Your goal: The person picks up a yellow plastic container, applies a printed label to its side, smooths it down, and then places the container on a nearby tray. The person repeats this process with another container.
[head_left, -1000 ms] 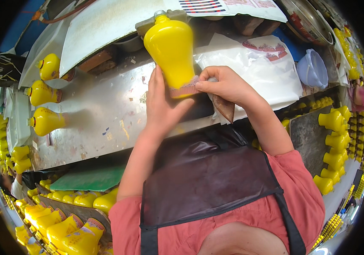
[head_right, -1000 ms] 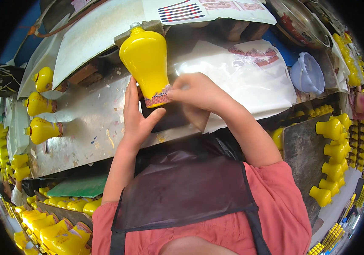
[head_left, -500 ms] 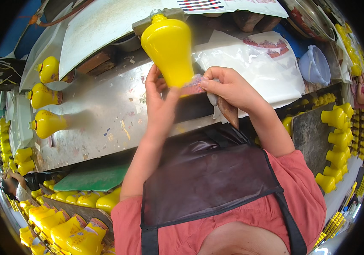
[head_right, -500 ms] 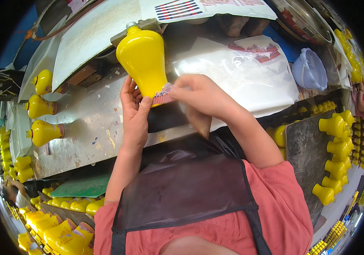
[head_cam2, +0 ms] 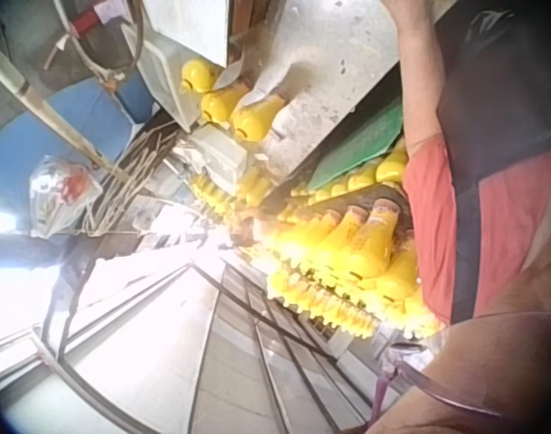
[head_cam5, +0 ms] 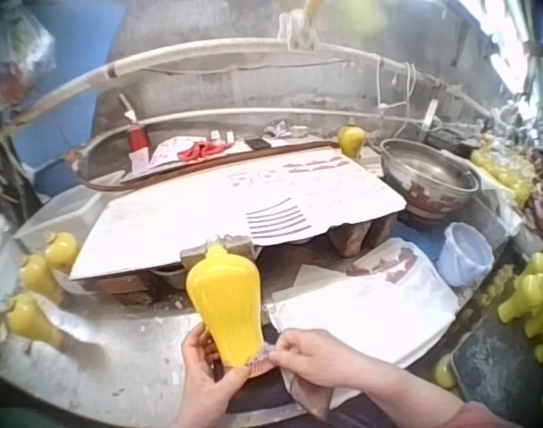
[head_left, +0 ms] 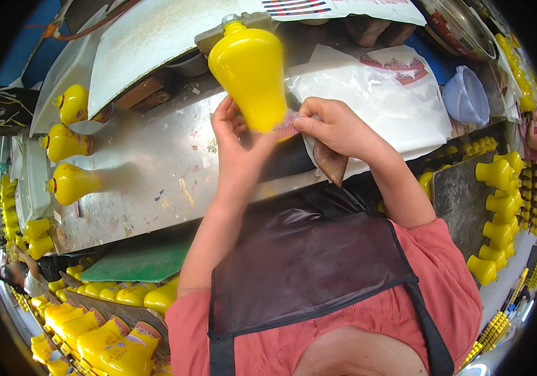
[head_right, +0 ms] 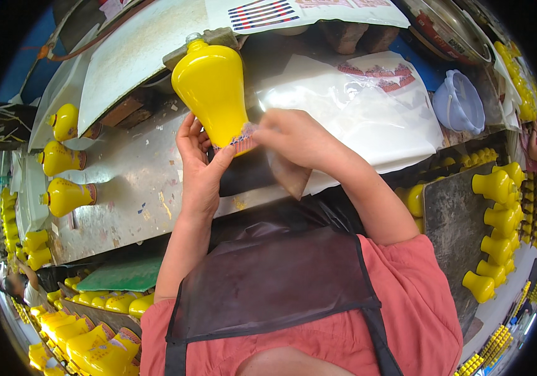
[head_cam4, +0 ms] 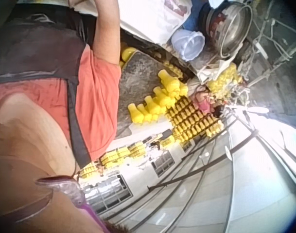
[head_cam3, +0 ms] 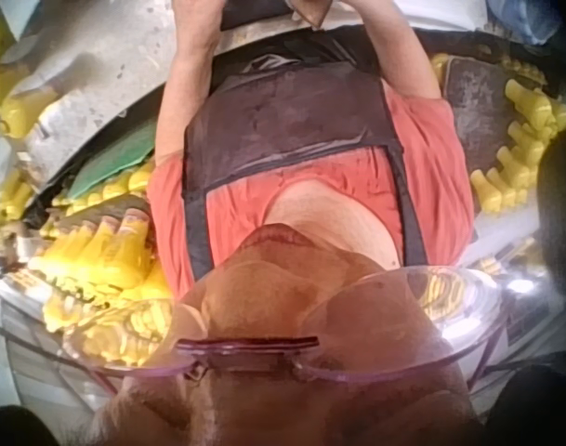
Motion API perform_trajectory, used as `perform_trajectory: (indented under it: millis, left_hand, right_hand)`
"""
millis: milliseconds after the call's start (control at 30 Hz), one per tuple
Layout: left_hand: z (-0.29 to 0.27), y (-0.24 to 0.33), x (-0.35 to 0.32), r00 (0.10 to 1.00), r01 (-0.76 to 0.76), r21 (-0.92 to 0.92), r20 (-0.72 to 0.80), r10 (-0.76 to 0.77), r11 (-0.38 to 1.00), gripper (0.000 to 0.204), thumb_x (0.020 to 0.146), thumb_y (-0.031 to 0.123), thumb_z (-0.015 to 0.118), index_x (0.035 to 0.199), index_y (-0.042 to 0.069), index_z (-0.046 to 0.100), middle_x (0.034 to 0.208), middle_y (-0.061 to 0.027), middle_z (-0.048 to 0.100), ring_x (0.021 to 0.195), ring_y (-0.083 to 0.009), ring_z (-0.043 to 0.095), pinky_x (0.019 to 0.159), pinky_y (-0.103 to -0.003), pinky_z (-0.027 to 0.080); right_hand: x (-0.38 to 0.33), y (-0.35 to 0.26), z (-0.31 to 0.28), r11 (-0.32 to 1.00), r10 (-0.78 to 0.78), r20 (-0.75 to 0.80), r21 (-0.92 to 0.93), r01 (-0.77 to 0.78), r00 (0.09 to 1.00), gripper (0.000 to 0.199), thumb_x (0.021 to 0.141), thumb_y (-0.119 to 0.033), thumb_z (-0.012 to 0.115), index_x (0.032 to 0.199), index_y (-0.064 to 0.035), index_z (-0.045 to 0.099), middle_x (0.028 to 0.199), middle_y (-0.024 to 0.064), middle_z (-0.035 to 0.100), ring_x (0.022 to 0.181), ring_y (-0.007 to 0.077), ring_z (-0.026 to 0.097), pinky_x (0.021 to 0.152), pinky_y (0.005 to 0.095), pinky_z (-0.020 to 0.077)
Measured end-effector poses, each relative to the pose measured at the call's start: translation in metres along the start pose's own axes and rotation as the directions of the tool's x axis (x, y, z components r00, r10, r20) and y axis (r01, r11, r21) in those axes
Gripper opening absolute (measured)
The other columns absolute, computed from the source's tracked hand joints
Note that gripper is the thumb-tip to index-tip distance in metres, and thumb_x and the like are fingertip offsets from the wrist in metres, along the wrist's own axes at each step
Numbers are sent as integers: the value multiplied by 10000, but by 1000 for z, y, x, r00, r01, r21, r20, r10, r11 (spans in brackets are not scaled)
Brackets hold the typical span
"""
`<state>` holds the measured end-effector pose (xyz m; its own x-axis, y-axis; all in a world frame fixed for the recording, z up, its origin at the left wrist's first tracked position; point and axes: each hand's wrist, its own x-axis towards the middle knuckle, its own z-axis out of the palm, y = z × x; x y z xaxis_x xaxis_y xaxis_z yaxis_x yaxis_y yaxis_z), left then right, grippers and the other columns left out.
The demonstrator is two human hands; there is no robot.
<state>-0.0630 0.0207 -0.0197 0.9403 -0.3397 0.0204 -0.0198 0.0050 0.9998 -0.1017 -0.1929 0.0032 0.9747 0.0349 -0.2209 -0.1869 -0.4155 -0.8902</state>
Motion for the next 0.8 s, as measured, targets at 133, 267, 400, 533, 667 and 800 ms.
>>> perform_trajectory:
  millis: [133,267,400,533,667,800]
  left_hand:
    - [2,4,1,1000,16,45,-4,-15,999,934,843,96,763,1577,53,185,1494,-167,398,1262,-234,474,1108,-408,409]
    - [4,5,1,999,-11,39,-35,13,999,994,811,150,804,1575,46,178,1488,-173,391,1249,-241,483,1086,-406,414]
    - [4,5,-3,950,-269,373,-48,308,888,1077,723,255,916,1557,20,276,1480,-212,390,1212,-281,519,1023,-424,453]
    - [7,-1,0,847,-373,811,98,523,450,987,693,180,937,1540,73,441,1496,-170,386,1104,-308,539,949,-396,510]
    - [-3,-7,5,810,-459,685,62,583,565,960,700,163,938,1531,53,470,1486,-214,477,1259,-378,570,1033,-420,501]
    - [-1,-10,1,879,-403,569,23,476,717,963,722,153,926,1541,18,438,1489,-229,481,1310,-375,554,1044,-421,503]
  right_hand:
    - [3,4,3,1000,14,13,-14,-13,1000,232,1002,-243,657,962,-15,653,815,22,645,761,88,558,686,278,487]
    - [6,4,1,998,-51,-43,-46,49,998,238,994,-243,658,975,-6,655,829,41,660,784,99,585,715,284,505]
    - [1,-4,2,999,41,-163,18,-38,986,442,933,-360,686,1180,7,692,979,195,741,892,272,722,826,362,555]
    - [-6,-14,12,1000,-14,-95,-27,11,995,554,891,-357,732,1317,-9,664,1022,206,755,931,273,743,843,356,566]
    - [-5,-18,11,1000,8,-105,-8,-9,994,536,880,-327,743,1296,3,676,964,208,761,862,264,757,813,357,579]
    - [-6,-22,9,997,63,-191,55,-53,980,486,917,-326,685,1292,-17,684,952,215,758,853,280,759,812,363,582]
